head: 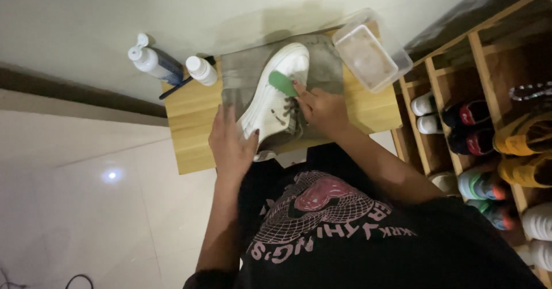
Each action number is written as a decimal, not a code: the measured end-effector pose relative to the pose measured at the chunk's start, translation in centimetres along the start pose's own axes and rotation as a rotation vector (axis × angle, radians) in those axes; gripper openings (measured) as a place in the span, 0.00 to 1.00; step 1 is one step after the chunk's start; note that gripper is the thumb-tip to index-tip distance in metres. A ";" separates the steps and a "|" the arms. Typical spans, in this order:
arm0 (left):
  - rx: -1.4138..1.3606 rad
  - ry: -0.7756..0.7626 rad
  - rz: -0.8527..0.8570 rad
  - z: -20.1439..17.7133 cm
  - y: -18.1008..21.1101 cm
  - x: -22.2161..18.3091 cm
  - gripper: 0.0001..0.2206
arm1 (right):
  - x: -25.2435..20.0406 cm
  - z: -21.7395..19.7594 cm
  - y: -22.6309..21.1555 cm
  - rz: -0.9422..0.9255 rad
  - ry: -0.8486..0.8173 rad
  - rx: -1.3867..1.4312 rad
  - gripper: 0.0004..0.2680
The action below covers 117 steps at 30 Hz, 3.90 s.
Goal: Cleaning a white sneaker using a brush and cleaning solution at a workstation.
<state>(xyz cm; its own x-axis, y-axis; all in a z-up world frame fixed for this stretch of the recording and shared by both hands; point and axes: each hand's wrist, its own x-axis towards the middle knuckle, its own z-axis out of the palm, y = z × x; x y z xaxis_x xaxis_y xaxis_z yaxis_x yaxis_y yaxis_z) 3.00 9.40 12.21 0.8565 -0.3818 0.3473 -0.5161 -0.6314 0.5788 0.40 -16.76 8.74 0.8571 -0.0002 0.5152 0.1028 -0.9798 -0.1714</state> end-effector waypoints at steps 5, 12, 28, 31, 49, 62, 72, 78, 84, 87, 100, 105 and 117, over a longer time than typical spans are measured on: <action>-0.227 -0.279 -0.495 -0.8 0.7 1.3 0.37 | -2.2 2.4 1.4 0.020 0.028 0.076 0.08; -0.144 -0.316 -0.427 2.2 -0.2 2.3 0.37 | -2.4 0.3 2.8 0.050 0.103 0.184 0.03; 0.181 0.036 -0.046 8.1 -4.1 0.8 0.26 | -0.9 0.3 2.8 -0.059 0.172 0.364 0.06; 0.124 0.151 0.050 7.0 -2.5 1.2 0.25 | -1.1 2.4 4.5 0.008 0.224 0.326 0.06; 0.192 0.251 0.128 6.9 -1.2 1.5 0.15 | -1.1 2.9 7.6 0.071 0.183 0.162 0.06; 0.286 0.323 0.151 7.1 -1.1 1.8 0.16 | 0.2 0.4 3.3 -0.038 0.189 0.186 0.12; 0.360 0.337 0.193 7.3 -1.0 1.7 0.16 | -1.0 3.9 5.6 -0.108 0.194 0.204 0.07; 0.361 0.347 0.181 7.6 -1.3 1.4 0.17 | -0.5 3.9 4.8 -0.116 0.233 0.041 0.03; 0.366 0.364 0.182 7.7 -1.2 1.4 0.15 | 0.8 5.5 8.0 -0.107 0.324 0.045 0.07; 0.364 0.373 0.178 7.7 -1.2 1.5 0.15 | 2.1 1.8 3.2 -0.137 0.280 0.142 0.15; 0.353 0.343 0.166 7.2 -0.8 1.4 0.15 | 0.6 4.4 5.7 -0.055 0.261 0.158 0.18; 0.359 0.335 0.155 7.2 -0.9 1.5 0.16 | 0.0 2.7 3.4 -0.116 0.183 0.178 0.06; 0.323 0.300 0.118 7.1 -1.0 1.5 0.15 | -3.4 4.5 5.7 0.034 0.102 0.205 0.03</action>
<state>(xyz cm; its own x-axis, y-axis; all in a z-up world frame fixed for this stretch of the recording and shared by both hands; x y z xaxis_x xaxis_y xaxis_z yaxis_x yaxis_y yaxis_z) 4.80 4.66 6.94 0.7296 -0.2816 0.6233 -0.5438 -0.7914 0.2790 0.36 -21.39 2.21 0.8075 -0.0633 0.5865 0.1839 -0.9177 -0.3522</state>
